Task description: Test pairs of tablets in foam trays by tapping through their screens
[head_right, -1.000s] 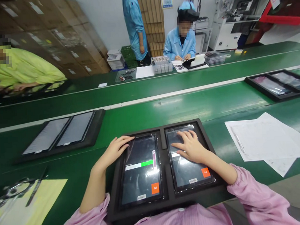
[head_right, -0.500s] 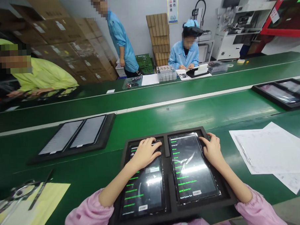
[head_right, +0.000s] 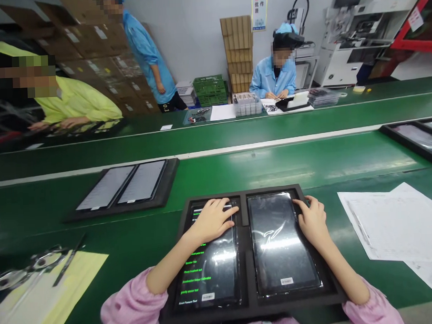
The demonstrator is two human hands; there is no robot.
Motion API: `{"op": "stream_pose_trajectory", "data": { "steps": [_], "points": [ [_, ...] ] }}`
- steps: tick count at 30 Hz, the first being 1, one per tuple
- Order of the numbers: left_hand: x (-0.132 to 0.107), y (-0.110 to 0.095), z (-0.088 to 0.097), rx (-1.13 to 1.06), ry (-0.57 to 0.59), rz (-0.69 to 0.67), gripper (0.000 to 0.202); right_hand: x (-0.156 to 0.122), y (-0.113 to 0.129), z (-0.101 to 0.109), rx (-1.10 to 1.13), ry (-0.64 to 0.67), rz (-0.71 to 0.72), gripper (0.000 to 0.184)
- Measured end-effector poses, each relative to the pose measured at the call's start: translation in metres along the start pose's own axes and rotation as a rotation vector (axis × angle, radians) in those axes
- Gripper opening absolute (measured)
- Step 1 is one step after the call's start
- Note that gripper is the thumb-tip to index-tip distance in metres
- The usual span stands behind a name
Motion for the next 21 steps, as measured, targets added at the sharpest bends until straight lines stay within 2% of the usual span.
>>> {"op": "stream_pose_trajectory", "data": {
  "steps": [8, 12, 15, 18, 21],
  "points": [
    [0.002, -0.004, 0.0, -0.017, -0.02, 0.009, 0.037, 0.0, -0.001, -0.001, 0.012, -0.01, 0.012, 0.043],
    [0.005, 0.003, 0.002, -0.034, -0.028, 0.015, 0.038, 0.001, -0.002, -0.002, 0.031, -0.016, -0.008, 0.042],
    [-0.004, 0.001, 0.005, -0.053, -0.011, 0.012, 0.041, 0.003, -0.001, -0.002, 0.051, -0.001, -0.014, 0.043],
    [-0.033, -0.025, 0.009, -0.06, -0.039, -0.012, 0.059, 0.003, 0.001, 0.001, 0.046, 0.001, -0.037, 0.043],
    [-0.069, -0.08, -0.002, -0.103, -0.088, -0.157, 0.079, 0.003, 0.002, 0.002, 0.043, 0.02, -0.065, 0.043]
  ]
}}
Point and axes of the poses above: each hand's wrist, its own x-axis towards the middle knuckle, its own z-axis out of the back of the hand, y = z × x, the point moved 6 cm from there along x, towards the middle knuckle, and after that the axes turned 11 degrees about -z, right-handed, at the moved point
